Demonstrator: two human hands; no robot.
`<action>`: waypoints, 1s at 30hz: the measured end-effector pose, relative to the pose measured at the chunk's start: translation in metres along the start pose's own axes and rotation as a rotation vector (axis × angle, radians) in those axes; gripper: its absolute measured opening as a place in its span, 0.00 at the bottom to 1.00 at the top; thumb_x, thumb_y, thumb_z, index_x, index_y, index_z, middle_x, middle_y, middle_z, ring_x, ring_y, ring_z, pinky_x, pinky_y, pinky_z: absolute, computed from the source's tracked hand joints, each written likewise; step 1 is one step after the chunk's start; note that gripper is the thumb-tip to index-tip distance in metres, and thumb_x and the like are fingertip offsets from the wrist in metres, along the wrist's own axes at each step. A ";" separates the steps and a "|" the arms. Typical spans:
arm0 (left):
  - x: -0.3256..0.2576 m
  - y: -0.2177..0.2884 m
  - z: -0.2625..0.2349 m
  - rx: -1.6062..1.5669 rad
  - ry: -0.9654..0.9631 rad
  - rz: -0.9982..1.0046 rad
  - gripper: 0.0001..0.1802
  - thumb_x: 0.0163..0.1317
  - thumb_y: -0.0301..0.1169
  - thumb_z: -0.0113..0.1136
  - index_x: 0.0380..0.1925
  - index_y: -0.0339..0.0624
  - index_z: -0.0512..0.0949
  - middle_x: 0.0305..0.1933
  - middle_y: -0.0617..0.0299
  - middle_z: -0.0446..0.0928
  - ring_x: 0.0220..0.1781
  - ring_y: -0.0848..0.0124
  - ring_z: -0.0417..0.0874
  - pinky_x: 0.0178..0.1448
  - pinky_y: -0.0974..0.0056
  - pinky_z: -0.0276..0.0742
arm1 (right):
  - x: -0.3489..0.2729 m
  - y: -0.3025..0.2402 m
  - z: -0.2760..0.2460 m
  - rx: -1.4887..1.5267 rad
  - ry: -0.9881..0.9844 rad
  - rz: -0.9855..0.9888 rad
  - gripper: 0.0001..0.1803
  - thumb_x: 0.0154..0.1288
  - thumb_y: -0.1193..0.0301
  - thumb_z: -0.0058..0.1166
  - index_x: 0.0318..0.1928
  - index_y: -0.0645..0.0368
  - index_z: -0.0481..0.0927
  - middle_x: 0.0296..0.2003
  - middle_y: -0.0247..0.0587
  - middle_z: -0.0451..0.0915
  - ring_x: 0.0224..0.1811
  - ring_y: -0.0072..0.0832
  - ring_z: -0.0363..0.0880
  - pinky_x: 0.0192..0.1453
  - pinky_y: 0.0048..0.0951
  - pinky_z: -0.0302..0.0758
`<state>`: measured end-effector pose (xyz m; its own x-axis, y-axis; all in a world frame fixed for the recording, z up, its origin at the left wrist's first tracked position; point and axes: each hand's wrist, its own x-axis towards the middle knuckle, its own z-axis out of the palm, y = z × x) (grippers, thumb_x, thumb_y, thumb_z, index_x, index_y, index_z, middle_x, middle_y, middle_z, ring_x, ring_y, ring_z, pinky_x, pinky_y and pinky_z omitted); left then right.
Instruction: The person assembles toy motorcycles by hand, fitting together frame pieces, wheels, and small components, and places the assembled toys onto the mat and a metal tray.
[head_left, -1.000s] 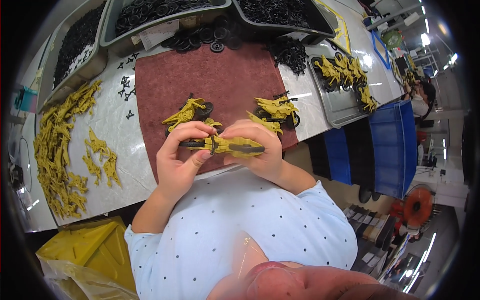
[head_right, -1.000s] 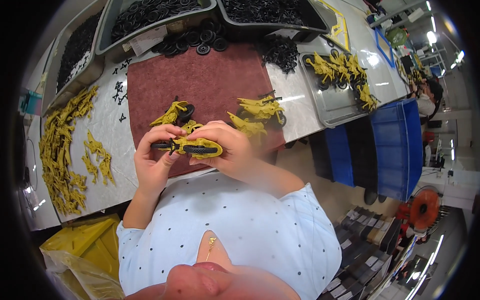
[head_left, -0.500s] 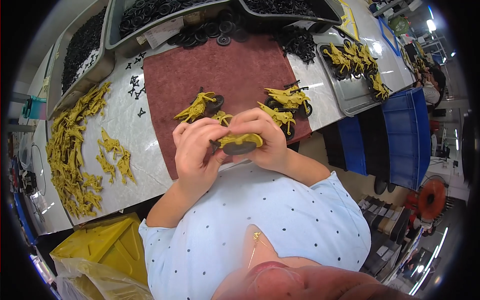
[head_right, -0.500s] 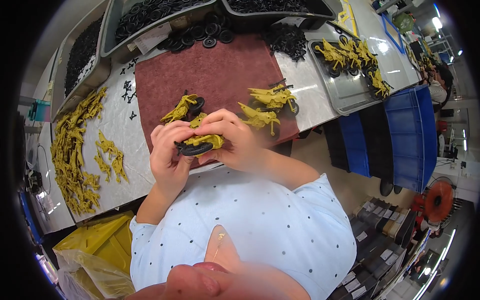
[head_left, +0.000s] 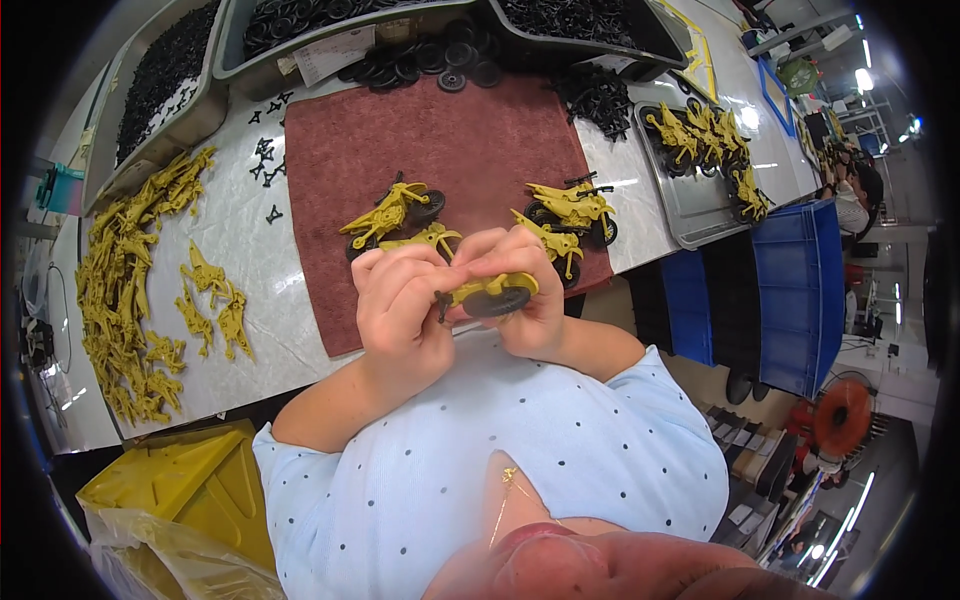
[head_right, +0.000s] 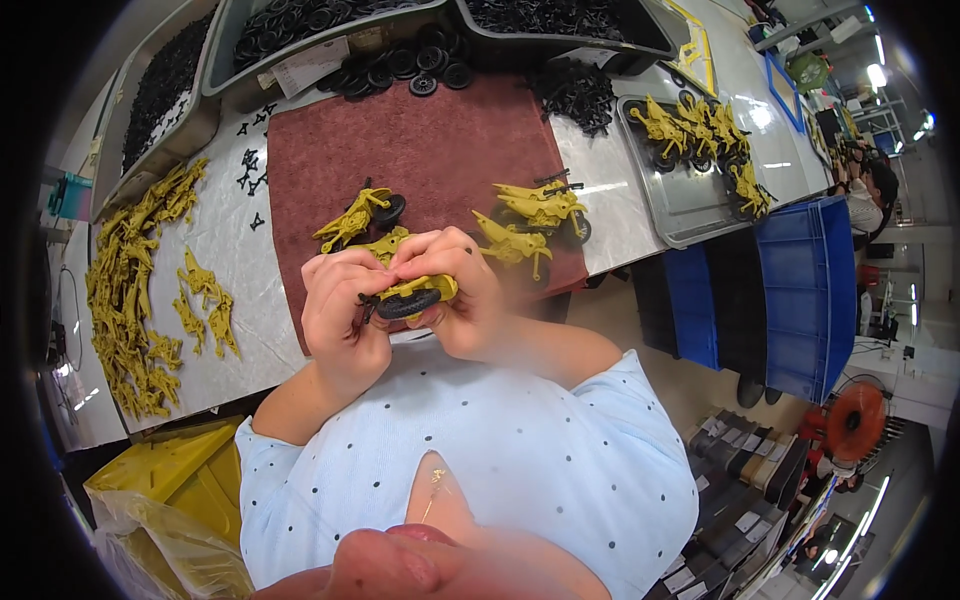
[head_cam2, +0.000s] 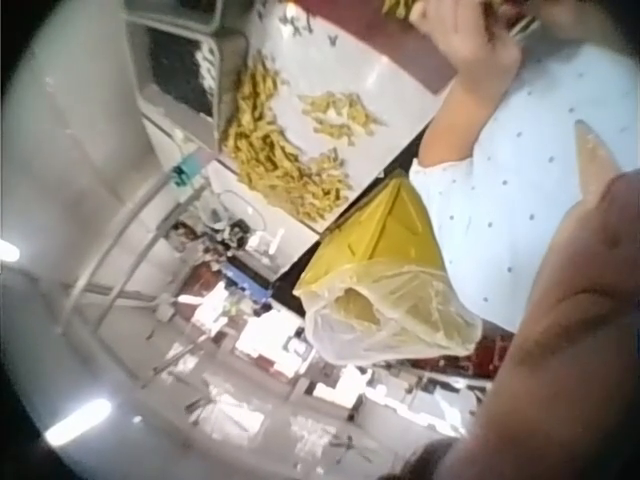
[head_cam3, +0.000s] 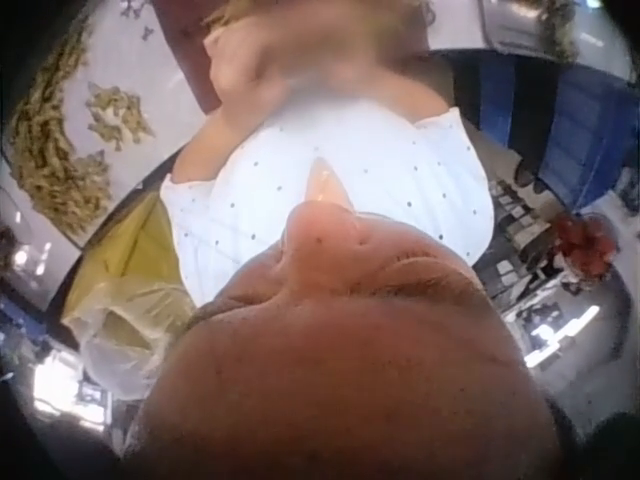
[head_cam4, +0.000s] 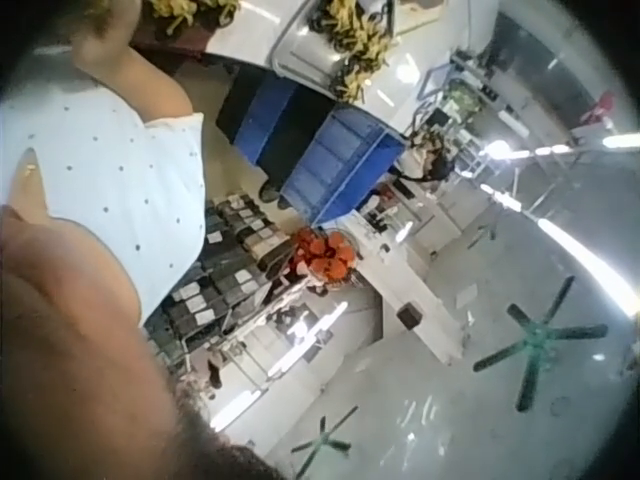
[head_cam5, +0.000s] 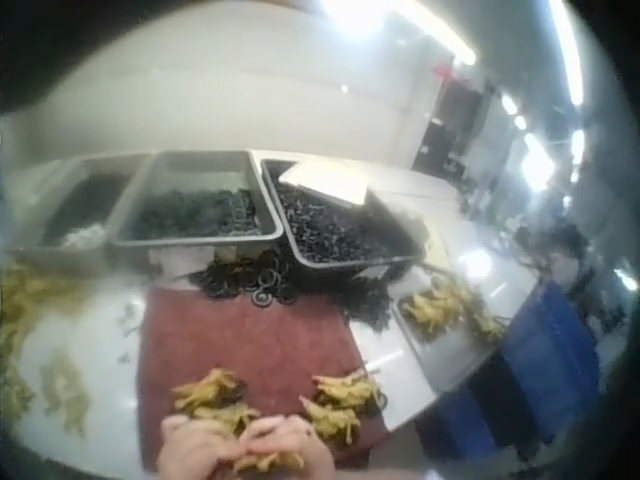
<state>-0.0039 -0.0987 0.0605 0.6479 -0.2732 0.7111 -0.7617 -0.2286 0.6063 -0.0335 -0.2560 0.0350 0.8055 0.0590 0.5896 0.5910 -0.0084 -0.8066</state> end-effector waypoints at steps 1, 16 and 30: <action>0.000 0.000 0.000 0.007 -0.004 -0.010 0.21 0.32 0.12 0.52 0.31 0.39 0.79 0.27 0.62 0.74 0.35 0.64 0.80 0.44 0.62 0.60 | -0.001 0.001 0.000 0.000 0.001 0.000 0.19 0.63 0.63 0.61 0.49 0.60 0.74 0.42 0.41 0.72 0.47 0.34 0.76 0.51 0.32 0.72; 0.011 -0.029 -0.010 0.339 -0.161 0.218 0.19 0.43 0.21 0.67 0.40 0.42 0.83 0.40 0.62 0.80 0.48 0.61 0.80 0.52 0.57 0.68 | 0.011 -0.024 -0.068 -0.583 -0.186 0.231 0.31 0.51 0.80 0.64 0.59 0.58 0.74 0.55 0.45 0.74 0.58 0.36 0.72 0.62 0.34 0.70; -0.020 -0.049 -0.017 0.354 -0.472 0.120 0.22 0.44 0.24 0.69 0.44 0.53 0.84 0.59 0.52 0.72 0.63 0.50 0.72 0.63 0.46 0.66 | -0.014 -0.021 -0.107 -1.058 -0.274 0.222 0.20 0.48 0.68 0.69 0.43 0.55 0.81 0.42 0.37 0.77 0.46 0.38 0.75 0.51 0.37 0.71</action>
<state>0.0202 -0.0666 0.0225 0.5477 -0.6834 0.4827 -0.8367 -0.4453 0.3188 -0.0523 -0.3635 0.0485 0.9382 0.1681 0.3025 0.2791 -0.8844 -0.3740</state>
